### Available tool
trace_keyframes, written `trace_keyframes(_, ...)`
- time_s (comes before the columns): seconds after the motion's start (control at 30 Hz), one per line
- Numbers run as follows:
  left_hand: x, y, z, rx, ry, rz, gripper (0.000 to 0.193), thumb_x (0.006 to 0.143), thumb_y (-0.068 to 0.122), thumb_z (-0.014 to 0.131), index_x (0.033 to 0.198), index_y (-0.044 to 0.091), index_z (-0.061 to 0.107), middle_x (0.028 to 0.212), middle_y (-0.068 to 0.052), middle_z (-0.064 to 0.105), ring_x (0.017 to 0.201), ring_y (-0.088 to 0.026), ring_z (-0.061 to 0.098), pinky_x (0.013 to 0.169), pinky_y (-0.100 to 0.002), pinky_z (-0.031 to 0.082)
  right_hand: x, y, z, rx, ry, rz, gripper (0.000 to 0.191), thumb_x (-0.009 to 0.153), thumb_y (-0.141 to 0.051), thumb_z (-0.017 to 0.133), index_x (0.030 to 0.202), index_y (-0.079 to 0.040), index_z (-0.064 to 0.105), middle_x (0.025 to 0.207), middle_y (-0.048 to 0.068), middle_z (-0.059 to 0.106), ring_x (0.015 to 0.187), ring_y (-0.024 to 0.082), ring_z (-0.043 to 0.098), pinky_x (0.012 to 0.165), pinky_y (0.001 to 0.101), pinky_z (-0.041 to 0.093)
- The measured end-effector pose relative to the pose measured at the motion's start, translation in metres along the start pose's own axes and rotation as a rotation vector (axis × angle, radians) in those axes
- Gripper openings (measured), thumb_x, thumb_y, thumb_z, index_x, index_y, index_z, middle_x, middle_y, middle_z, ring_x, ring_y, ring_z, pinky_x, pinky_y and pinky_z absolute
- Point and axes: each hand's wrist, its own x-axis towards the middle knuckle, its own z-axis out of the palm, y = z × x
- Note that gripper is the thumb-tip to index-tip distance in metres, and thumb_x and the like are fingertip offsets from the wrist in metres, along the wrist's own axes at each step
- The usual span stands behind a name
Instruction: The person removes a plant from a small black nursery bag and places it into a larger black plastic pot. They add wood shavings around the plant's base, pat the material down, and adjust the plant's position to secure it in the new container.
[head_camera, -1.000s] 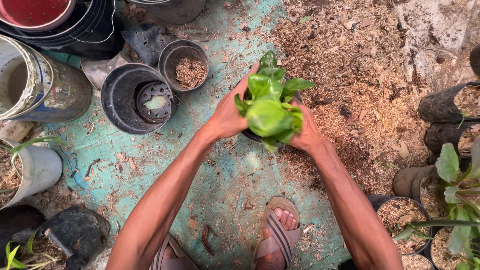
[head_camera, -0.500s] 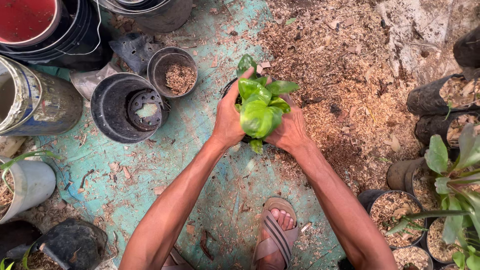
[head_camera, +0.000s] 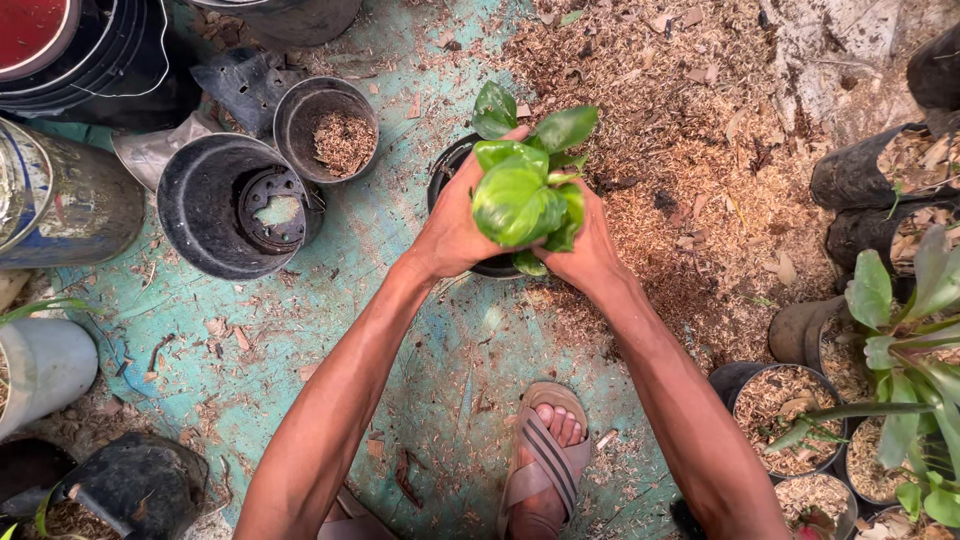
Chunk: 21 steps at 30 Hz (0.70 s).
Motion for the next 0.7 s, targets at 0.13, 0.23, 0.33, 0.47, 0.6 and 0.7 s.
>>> trace_keyframes(0.13,0.004,0.005,-0.002,0.446,-0.017,0.105,0.129,0.064,0.032,0.102,0.163,0.007,0.023,0.166,-0.02,0.037,0.153,-0.029,0.04,0.128,-0.044,0.031,0.004,0.019,0.014,0.119,-0.018,0.044,0.054,0.075,-0.018,0.087,0.121,-0.002,0.063,0.115,0.011,0.072,0.107,0.022,0.072,0.093,0.0391,0.06)
trace_keyframes(0.23,0.005,0.005,-0.003,0.215,0.035,-0.06,0.137,0.064,0.044,0.098,0.17,0.008,0.019,0.17,-0.019,0.042,0.159,-0.031,0.044,0.136,-0.044,0.031,0.006,0.024,0.015,0.089,-0.062,0.011,0.054,0.081,-0.02,0.087,0.126,-0.002,0.064,0.121,0.012,0.072,0.111,0.022,0.07,0.096,0.0396,0.057)
trace_keyframes(0.33,0.01,0.004,-0.006,0.45,-0.029,0.034,0.147,0.06,0.047,0.101,0.169,0.007,0.012,0.175,-0.024,0.02,0.164,-0.037,0.024,0.135,-0.048,0.019,0.01,0.022,0.007,0.214,-0.18,-0.057,0.054,0.083,-0.017,0.084,0.13,-0.002,0.062,0.124,0.011,0.07,0.111,0.022,0.069,0.097,0.0381,0.058)
trace_keyframes(0.47,0.009,0.007,-0.015,0.537,-0.201,0.015,0.15,0.058,0.051,0.099,0.167,0.009,0.005,0.171,-0.025,0.024,0.16,-0.04,0.025,0.133,-0.049,0.023,0.017,0.011,-0.01,0.576,-0.27,0.274,0.045,0.087,-0.01,0.077,0.129,-0.006,0.061,0.117,0.008,0.072,0.103,0.018,0.072,0.093,0.0357,0.063)
trace_keyframes(0.6,0.007,0.007,-0.018,0.658,-0.279,-0.011,0.151,0.056,0.049,0.102,0.165,0.011,0.006,0.167,-0.028,0.022,0.157,-0.046,0.02,0.128,-0.05,0.024,0.028,-0.003,-0.014,0.352,-0.218,0.276,0.032,0.094,-0.003,0.067,0.126,-0.005,0.065,0.115,0.007,0.074,0.101,0.016,0.073,0.087,0.0343,0.065)
trace_keyframes(0.7,0.006,0.007,-0.019,0.758,-0.306,0.029,0.152,0.049,0.043,0.105,0.162,0.011,0.009,0.163,-0.029,0.018,0.153,-0.048,0.02,0.124,-0.05,0.027,0.037,-0.011,-0.011,0.357,-0.121,0.273,0.032,0.092,0.003,0.064,0.124,-0.003,0.067,0.115,0.009,0.074,0.102,0.017,0.073,0.086,0.0346,0.065)
